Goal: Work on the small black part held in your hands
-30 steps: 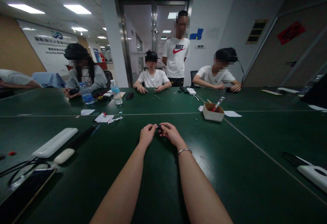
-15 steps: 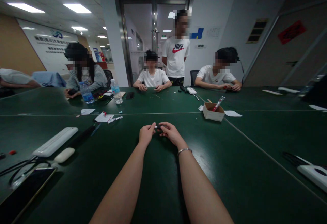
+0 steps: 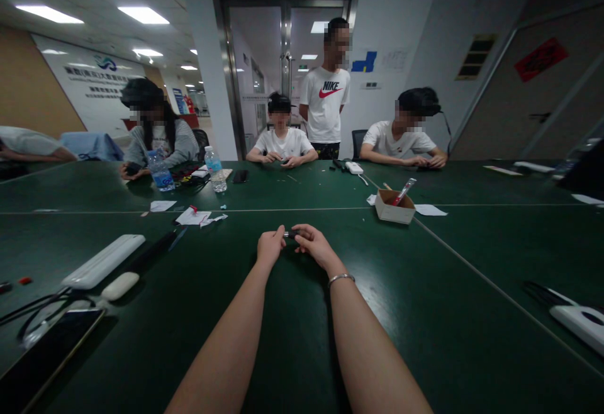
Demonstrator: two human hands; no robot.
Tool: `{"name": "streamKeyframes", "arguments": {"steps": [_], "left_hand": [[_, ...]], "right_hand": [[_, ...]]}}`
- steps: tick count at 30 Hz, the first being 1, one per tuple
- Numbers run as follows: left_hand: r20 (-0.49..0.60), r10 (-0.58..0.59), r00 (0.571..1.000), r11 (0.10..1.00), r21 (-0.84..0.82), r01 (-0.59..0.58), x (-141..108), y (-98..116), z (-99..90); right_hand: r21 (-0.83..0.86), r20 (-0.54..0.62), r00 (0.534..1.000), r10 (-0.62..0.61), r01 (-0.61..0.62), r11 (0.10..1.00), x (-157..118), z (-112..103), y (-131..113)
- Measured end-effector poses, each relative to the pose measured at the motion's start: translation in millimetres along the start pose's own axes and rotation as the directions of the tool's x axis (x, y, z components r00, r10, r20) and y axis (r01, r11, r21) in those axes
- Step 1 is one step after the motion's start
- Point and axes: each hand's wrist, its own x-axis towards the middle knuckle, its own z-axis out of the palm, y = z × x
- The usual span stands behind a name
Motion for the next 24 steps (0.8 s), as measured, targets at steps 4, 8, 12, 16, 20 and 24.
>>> {"name": "streamKeyframes", "arguments": {"steps": [4,8,12,16,20,24], "left_hand": [[0.003,0.024,1.0,1.0,-0.019,-0.024,-0.4,0.0,0.6],[0.02,0.077,0.997,0.996,-0.051,-0.075,0.7,-3.6,2.7],[0.041,0.104,0.994,0.993,-0.064,-0.101,2.0,-7.2,4.2],[0.064,0.152,0.986,0.984,-0.098,-0.145,0.2,-6.0,3.5],[0.07,0.176,0.982,0.97,-0.182,-0.161,-1.8,-3.8,3.0],[0.105,0.256,0.961,0.934,-0.285,-0.217,-1.1,-5.4,3.7]], "right_hand": [[-0.017,-0.009,1.0,-0.003,0.003,1.0,0.7,-0.7,1.1],[-0.02,-0.035,0.999,0.008,-0.009,1.0,2.3,-0.9,2.5],[0.024,-0.062,0.998,0.032,-0.031,0.999,3.3,-0.8,3.2],[0.052,-0.073,0.996,0.054,-0.05,0.997,3.5,-1.6,3.5],[0.069,-0.091,0.994,0.063,-0.056,0.996,4.2,-3.0,4.3],[0.109,-0.113,0.99,0.083,-0.071,0.991,4.7,-3.4,4.8]]}}
